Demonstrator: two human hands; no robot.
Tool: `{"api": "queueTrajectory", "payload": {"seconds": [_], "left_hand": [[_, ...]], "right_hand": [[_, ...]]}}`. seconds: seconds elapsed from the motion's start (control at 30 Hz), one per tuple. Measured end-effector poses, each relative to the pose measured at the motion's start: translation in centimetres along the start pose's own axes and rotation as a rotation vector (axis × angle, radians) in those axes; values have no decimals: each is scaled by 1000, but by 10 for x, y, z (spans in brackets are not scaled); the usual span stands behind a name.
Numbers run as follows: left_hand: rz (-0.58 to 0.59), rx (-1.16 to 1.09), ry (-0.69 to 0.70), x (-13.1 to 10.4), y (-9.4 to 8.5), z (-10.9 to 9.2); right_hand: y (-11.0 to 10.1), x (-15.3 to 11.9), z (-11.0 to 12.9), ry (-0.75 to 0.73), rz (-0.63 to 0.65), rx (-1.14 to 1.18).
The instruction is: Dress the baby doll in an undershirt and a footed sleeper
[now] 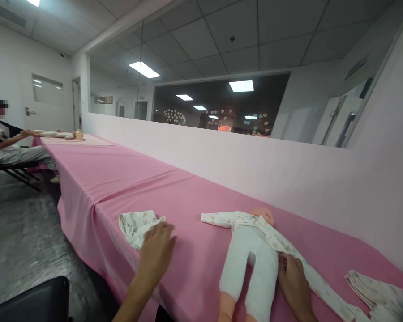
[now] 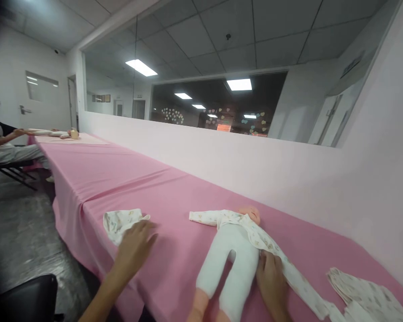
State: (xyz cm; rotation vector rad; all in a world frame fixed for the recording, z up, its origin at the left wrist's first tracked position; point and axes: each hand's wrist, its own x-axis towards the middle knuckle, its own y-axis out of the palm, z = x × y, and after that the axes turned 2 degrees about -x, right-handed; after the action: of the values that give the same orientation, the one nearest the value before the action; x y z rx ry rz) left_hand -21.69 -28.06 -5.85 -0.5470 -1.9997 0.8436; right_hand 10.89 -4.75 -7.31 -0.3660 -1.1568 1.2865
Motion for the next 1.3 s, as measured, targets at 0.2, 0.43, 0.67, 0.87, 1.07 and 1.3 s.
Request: {"api": "queueTrajectory", "payload": {"seconds": [0.2, 0.43, 0.67, 0.87, 1.07, 1.3], "left_hand": [[-7, 293, -225, -21, 15, 69], [-139, -328, -321, -13, -24, 17], [235, -1150, -277, -55, -59, -87], [270, -1371, -246, -61, -75, -77], [345, -1478, 6, -51, -79, -53], [961, -1748, -25, -52, -62, -86]], "right_hand": [[1, -5, 2, -22, -37, 124], [-43, -45, 82, -243, -192, 256], [-110, -109, 198, -626, 537, 346], [-136, -112, 200, -447, 572, 480], [-172, -111, 200, -566, 644, 630], [-201, -115, 198, -425, 708, 1011]]}}
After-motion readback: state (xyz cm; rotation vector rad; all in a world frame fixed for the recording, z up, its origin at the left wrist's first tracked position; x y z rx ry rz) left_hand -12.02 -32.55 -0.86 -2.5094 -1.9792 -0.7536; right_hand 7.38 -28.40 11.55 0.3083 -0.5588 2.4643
